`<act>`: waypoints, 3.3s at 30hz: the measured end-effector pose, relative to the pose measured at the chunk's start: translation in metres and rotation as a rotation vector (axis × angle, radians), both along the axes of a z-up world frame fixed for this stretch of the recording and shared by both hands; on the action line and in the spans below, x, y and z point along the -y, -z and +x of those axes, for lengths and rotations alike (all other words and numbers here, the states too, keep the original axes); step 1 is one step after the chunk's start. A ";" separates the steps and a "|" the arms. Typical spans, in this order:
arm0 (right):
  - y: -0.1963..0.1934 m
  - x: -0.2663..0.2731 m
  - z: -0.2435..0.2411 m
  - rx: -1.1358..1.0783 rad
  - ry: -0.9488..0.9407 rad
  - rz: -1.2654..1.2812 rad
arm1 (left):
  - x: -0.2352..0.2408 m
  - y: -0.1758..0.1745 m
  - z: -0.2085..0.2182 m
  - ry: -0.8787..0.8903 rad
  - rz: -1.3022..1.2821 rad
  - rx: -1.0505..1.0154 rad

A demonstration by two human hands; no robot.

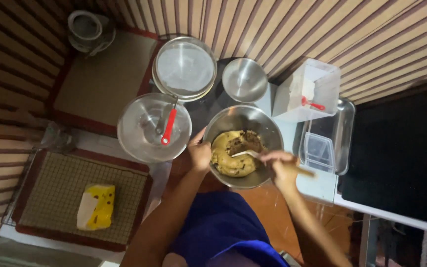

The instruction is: Folding chocolate chips into cookie dough using a spatula in a metal mixing bowl.

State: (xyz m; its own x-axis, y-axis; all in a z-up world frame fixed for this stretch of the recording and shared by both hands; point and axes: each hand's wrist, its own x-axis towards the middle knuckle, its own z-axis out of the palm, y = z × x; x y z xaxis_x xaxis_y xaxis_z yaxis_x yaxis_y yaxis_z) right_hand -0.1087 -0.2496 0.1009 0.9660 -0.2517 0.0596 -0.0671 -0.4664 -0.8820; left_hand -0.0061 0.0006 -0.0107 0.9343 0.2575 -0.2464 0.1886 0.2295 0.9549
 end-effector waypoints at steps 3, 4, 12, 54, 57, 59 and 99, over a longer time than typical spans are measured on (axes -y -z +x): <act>-0.024 0.013 0.043 0.289 -0.102 -0.396 | 0.001 0.010 0.001 -0.012 0.019 -0.029; -0.054 0.000 0.054 0.288 -0.104 -0.395 | 0.001 0.005 0.001 -0.014 0.020 -0.030; -0.082 -0.050 0.106 0.310 0.295 0.222 | 0.007 -0.003 0.000 -0.087 -0.001 -0.014; -0.072 -0.001 0.146 -0.098 -0.097 0.323 | 0.011 -0.027 -0.006 -0.187 -0.052 0.048; -0.010 0.047 0.119 0.002 0.309 0.358 | 0.012 -0.012 -0.003 -0.213 -0.047 0.063; 0.006 0.053 0.094 -0.005 0.454 0.416 | 0.013 -0.011 -0.003 -0.220 -0.048 0.063; -0.055 0.022 0.036 0.385 0.901 1.039 | 0.003 0.037 -0.011 -0.077 -0.219 -0.033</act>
